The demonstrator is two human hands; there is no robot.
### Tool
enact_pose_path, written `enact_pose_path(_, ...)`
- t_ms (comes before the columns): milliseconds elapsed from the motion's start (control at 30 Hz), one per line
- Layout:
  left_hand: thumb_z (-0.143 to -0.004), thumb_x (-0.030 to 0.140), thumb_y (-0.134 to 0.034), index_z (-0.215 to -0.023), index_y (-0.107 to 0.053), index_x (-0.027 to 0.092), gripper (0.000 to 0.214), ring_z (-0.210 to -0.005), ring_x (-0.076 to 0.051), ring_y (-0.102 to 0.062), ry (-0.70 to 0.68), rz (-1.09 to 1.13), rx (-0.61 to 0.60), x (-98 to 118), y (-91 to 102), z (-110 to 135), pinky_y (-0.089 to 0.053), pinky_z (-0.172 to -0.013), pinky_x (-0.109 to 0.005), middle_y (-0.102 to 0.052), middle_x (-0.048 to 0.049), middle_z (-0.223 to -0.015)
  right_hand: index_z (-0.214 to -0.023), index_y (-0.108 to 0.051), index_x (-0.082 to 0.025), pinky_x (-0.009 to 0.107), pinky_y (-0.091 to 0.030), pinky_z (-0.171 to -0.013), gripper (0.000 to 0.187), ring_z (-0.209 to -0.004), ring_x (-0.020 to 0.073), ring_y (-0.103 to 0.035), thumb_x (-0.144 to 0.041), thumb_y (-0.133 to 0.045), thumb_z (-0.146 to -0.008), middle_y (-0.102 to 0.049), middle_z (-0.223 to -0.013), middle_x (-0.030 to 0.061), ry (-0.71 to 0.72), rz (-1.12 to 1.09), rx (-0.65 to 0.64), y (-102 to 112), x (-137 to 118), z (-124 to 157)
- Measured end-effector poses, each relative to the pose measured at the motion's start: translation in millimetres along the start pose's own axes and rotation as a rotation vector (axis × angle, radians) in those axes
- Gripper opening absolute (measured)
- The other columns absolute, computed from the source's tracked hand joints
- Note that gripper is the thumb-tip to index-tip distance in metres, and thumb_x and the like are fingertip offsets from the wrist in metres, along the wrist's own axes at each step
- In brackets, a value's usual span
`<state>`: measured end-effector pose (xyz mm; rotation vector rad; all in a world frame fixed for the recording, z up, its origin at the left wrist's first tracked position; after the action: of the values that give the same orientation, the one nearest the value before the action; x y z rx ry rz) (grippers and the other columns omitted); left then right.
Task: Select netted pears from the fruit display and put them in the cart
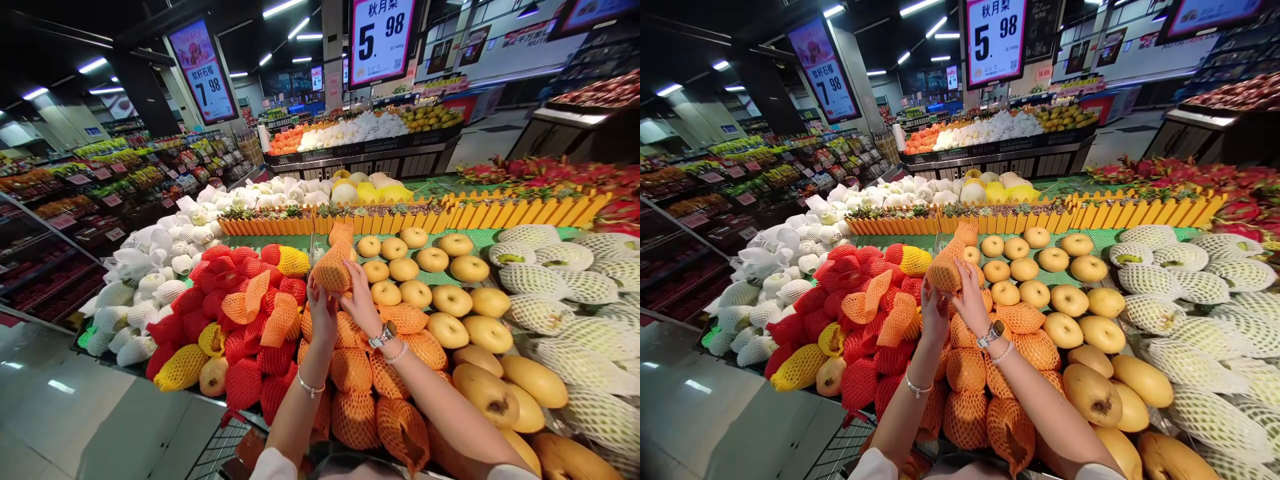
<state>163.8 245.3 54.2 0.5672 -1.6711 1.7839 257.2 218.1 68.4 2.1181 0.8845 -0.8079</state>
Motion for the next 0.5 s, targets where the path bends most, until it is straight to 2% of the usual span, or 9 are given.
enact_pose_path(133, -0.071, 0.023, -0.081, -0.112, -0.062, 0.028, 0.045, -0.116, -0.018, -0.063, -0.039, -0.019, -0.053, 7, 11.4, 3, -0.053, -0.087, -0.021, -0.062, -0.002, -0.126, -0.145, -0.038, -0.023, 0.058, -0.027, -0.122, 0.062, -0.142, 0.0312, -0.035, -0.027, -0.058, -0.086, -0.037, -0.144, 0.014, 0.042, 0.018, 0.068, -1, 6, 1)
enact_pose_path(300, -0.07, 0.021, -0.081, -0.107, -0.061, 0.026, 0.043, -0.106, -0.016, -0.065, -0.008, -0.064, -0.094, 5, 17.8, -7, -0.053, -0.083, -0.02, -0.062, -0.0021, -0.116, -0.151, -0.028, -0.023, 0.056, -0.025, -0.122, 0.075, -0.152, 0.0339, -0.017, -0.033, -0.062, -0.085, -0.014, -0.159, 0.015, 0.044, 0.015, -0.012, -13, 16, 3)
enact_pose_path(400, -0.072, 0.015, -0.077, -0.106, -0.058, 0.024, 0.04, -0.108, -0.016, -0.064, 0.023, -0.092, -0.119, 6, 13.4, -31, -0.052, -0.087, -0.021, -0.062, -0.0022, -0.114, -0.146, -0.037, -0.021, 0.053, -0.025, -0.123, 0.068, -0.151, 0.0333, -0.021, -0.03, -0.062, -0.084, -0.018, -0.156, 0.0156, 0.035, 0.034, 0.033, -21, 25, -13)
enact_pose_path(500, -0.075, 0.01, -0.073, -0.103, -0.055, 0.024, 0.036, -0.106, -0.015, -0.064, 0.079, -0.202, -0.127, 10, 6.7, -69, -0.052, -0.091, -0.025, -0.062, -0.0015, -0.113, -0.14, -0.044, -0.021, 0.052, -0.025, -0.122, 0.064, -0.147, 0.0323, -0.028, -0.024, -0.063, -0.079, -0.026, -0.149, 0.0159, -0.028, 0.075, 0.077, -32, 39, -45)
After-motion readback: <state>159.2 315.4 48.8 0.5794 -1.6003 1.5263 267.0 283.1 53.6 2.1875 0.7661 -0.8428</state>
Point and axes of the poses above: each hand's wrist, its own z-axis away from the middle knuckle, its own y-axis out of the back of the hand, x = y × z, the point moved 2 cm from there along -z, towards the middle knuckle
